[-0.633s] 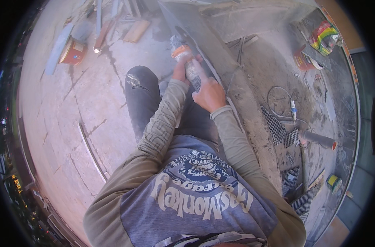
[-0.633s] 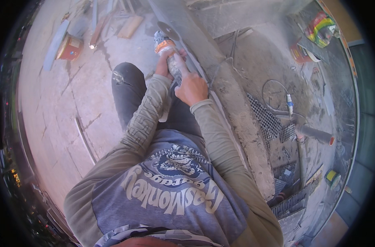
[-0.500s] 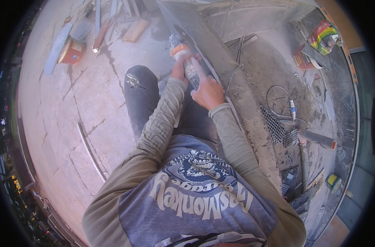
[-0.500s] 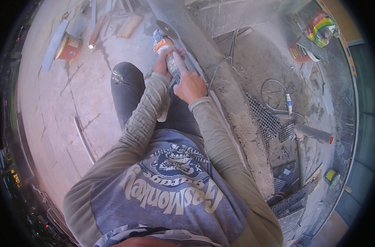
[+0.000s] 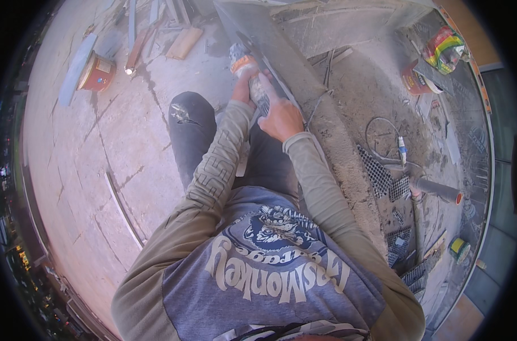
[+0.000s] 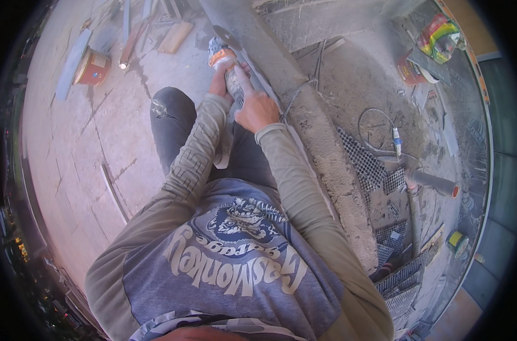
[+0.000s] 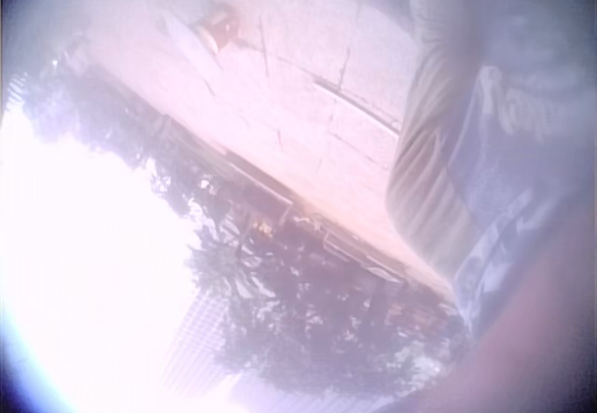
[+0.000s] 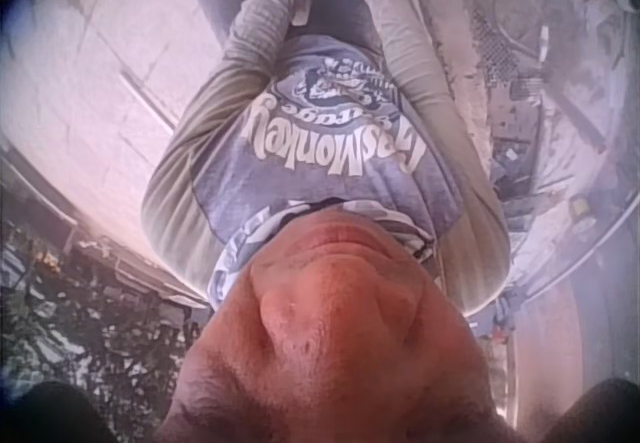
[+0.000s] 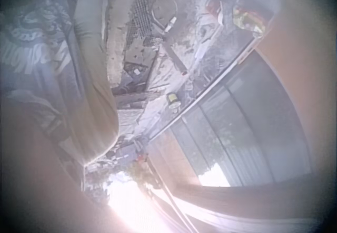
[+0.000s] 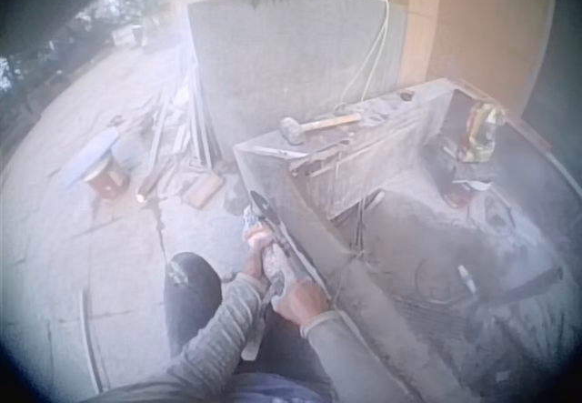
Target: The person uses an angle grinder to cut a large rectangular tile placed on a makeshift stand. The person holds the tool with both hands and moves it along the tile surface, generating dust.
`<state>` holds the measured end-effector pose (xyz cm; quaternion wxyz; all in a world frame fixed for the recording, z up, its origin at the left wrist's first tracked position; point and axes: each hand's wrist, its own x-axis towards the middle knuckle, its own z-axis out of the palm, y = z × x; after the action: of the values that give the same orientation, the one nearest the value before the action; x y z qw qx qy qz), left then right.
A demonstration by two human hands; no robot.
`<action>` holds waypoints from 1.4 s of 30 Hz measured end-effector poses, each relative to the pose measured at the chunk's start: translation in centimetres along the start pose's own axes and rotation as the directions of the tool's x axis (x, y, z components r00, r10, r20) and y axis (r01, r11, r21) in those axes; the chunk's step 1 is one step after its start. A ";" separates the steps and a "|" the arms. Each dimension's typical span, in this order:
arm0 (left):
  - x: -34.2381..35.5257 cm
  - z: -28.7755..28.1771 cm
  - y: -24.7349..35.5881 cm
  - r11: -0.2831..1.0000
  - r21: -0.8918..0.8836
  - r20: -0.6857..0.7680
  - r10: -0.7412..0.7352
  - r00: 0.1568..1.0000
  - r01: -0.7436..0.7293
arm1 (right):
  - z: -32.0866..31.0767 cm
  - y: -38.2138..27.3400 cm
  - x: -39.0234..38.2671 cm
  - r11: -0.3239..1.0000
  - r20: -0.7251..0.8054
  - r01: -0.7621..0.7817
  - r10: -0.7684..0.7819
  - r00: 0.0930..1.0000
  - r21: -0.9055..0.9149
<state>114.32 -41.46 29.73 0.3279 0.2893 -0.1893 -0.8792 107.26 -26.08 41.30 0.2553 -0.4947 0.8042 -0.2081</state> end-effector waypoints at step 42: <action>-3.4 1.1 -0.5 0.993 0.118 0.020 -0.021 1.000 0.019 | -0.2 0.8 -3.7 1.000 -0.044 0.010 -0.009 0.999 0.030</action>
<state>115.49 -38.62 31.57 0.2994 0.3009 -0.2415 -0.8726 107.96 -22.40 41.69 0.2439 -0.4900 0.8040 -0.2322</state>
